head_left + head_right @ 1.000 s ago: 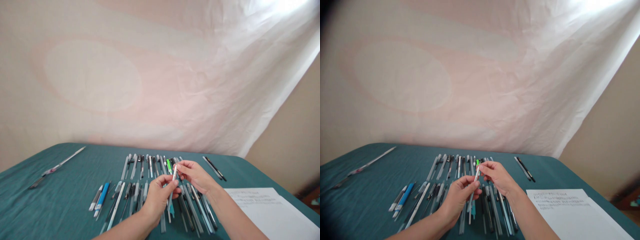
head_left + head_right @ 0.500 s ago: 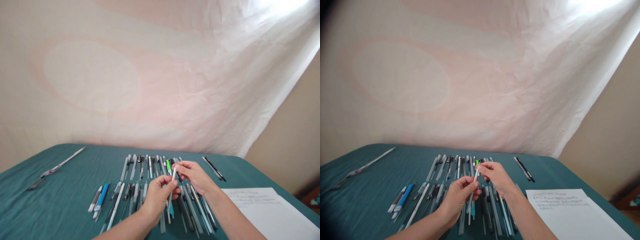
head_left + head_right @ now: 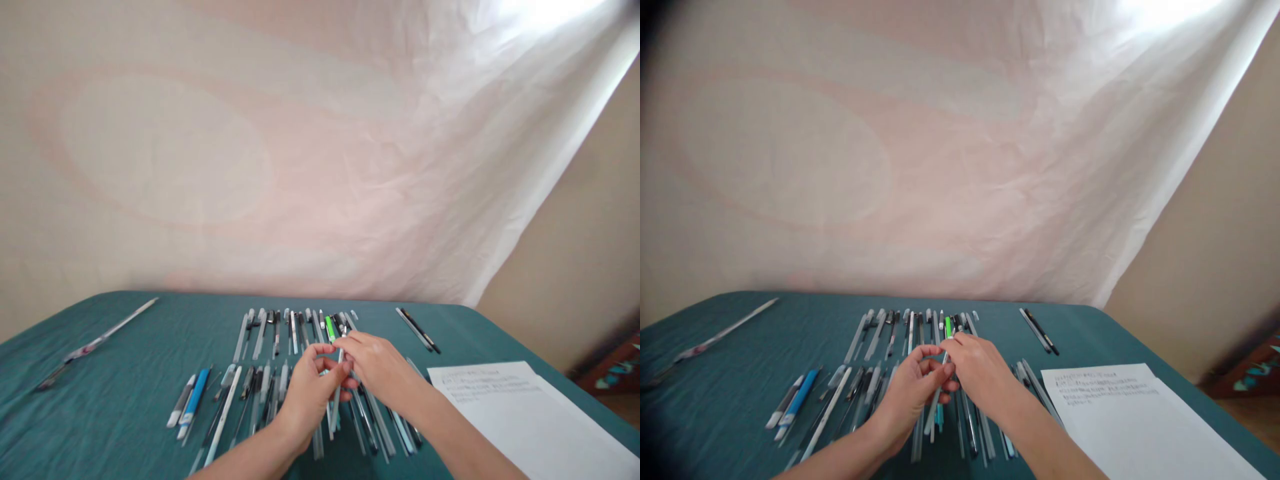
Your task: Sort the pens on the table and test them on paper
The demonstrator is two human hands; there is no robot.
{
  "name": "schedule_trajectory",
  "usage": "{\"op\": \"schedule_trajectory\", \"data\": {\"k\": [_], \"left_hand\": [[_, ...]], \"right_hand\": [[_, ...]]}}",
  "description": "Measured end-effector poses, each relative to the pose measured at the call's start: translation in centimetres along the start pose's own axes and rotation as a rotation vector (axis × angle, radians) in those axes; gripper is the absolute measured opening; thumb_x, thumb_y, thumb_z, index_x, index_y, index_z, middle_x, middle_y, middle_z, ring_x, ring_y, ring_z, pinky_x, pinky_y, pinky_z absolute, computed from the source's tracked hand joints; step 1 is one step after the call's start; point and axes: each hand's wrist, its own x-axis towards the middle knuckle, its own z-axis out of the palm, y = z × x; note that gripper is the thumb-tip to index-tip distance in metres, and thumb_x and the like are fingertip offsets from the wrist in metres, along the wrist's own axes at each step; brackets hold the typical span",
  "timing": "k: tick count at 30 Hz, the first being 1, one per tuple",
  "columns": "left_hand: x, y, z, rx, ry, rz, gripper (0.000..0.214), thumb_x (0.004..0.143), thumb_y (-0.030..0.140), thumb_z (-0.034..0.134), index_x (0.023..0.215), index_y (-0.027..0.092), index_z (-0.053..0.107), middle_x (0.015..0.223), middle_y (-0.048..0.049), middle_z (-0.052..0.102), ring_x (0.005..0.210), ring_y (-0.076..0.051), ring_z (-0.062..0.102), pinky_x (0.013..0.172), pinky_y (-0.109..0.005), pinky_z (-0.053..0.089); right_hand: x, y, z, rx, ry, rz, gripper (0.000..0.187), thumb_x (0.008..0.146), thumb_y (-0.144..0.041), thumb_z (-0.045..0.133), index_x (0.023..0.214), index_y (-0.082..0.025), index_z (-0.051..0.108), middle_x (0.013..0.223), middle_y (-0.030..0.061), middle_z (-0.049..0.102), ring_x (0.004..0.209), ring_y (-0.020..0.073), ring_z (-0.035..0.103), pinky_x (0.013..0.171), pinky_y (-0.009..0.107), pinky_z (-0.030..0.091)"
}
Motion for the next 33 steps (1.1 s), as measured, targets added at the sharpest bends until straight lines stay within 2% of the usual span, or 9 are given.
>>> {"op": "schedule_trajectory", "data": {"k": [4,6,8,11,14,17,21,25,33], "left_hand": [[-1.1,-0.1,0.6,0.208,-0.181,0.027,0.028,0.084,0.044,0.039,0.095,0.019,0.041,0.078,-0.0004,0.057,0.063,-0.014,0.062,0.059,-0.028,0.048],[-1.8,-0.1,0.7,0.469,-0.252,0.13,0.025,0.086,0.041,0.035,0.096,0.02,0.045,0.084,-0.002,0.057,0.067,-0.014,0.06,0.063,-0.028,0.047],[-2.3,-0.3,0.6,0.814,-0.311,0.296,0.021,0.085,0.036,0.04,0.096,0.021,0.049,0.09,-0.0035,0.056,0.076,-0.016,0.057,0.069,-0.03,0.045],[-2.6,-0.4,0.4,1.189,-0.413,0.511,0.017,0.085,0.029,0.041,0.096,0.022,0.053,0.1,-0.0044,0.054,0.092,-0.02,0.05,0.082,-0.036,0.04],[-2.6,-0.6,0.5,1.373,-0.504,0.604,0.02,0.087,0.027,0.038,0.099,0.022,0.053,0.105,-0.0034,0.054,0.099,-0.02,0.046,0.089,-0.039,0.035],[-2.5,-0.9,0.7,1.476,-0.512,0.655,0.021,0.088,0.028,0.036,0.1,0.021,0.053,0.106,-0.0033,0.054,0.102,-0.02,0.045,0.093,-0.04,0.031],[-2.5,-1.7,0.8,1.55,-0.513,0.702,0.021,0.088,0.027,0.037,0.101,0.02,0.052,0.108,-0.0035,0.053,0.105,-0.019,0.044,0.097,-0.04,0.026],[-2.4,-2.2,0.8,1.595,-0.513,0.724,0.021,0.087,0.026,0.039,0.101,0.02,0.053,0.108,-0.0041,0.053,0.106,-0.02,0.044,0.098,-0.041,0.026],[-2.2,-2.5,1.0,1.632,-0.525,0.729,0.019,0.086,0.026,0.042,0.099,0.019,0.054,0.104,-0.0045,0.054,0.102,-0.02,0.047,0.097,-0.042,0.028]], "right_hand": [[-1.8,1.8,0.1,0.042,0.067,0.075,0.023,0.083,-0.017,0.044,0.099,-0.021,0.06,0.085,0.0041,0.06,0.078,0.0163,0.056,0.071,0.025,0.041],[-3.5,3.7,0.1,0.13,0.099,0.103,0.023,0.085,-0.023,0.042,0.099,-0.022,0.061,0.083,0.0034,0.061,0.076,0.0153,0.057,0.071,0.025,0.042],[-5.6,6.2,0.1,0.219,0.155,0.167,0.026,0.085,-0.032,0.042,0.095,-0.021,0.064,0.081,0.0037,0.062,0.074,0.0155,0.058,0.068,0.025,0.044],[-9.4,10.4,0.0,0.309,0.279,0.387,0.032,0.082,-0.041,0.044,0.088,-0.018,0.067,0.089,0.0067,0.065,0.074,0.0181,0.059,0.061,0.025,0.045],[-13.2,14.3,-0.4,0.328,0.352,0.683,0.035,0.079,-0.045,0.047,0.081,-0.016,0.065,0.085,0.007,0.066,0.063,0.0172,0.058,0.057,0.026,0.045],[-16.4,17.0,-0.6,0.36,0.403,0.828,0.029,0.075,-0.044,0.051,0.083,-0.018,0.061,0.069,0.0038,0.065,0.066,0.0187,0.06,0.057,0.025,0.044],[-19.0,18.8,0.5,0.423,0.475,0.831,0.022,0.076,-0.04,0.051,0.072,-0.018,0.054,0.061,0.0013,0.061,0.058,0.0159,0.057,0.054,0.025,0.041],[-20.2,19.5,2.0,0.367,0.522,0.846,0.029,0.077,-0.04,0.047,0.057,-0.019,0.047,0.05,-0.0012,0.051,0.046,0.0116,0.047,0.047,0.024,0.035],[-20.9,20.3,2.6,0.378,0.591,0.858,0.024,0.076,-0.035,0.048,0.059,-0.019,0.048,0.051,-0.002,0.049,0.049,0.0111,0.046,0.047,0.023,0.035]]}}
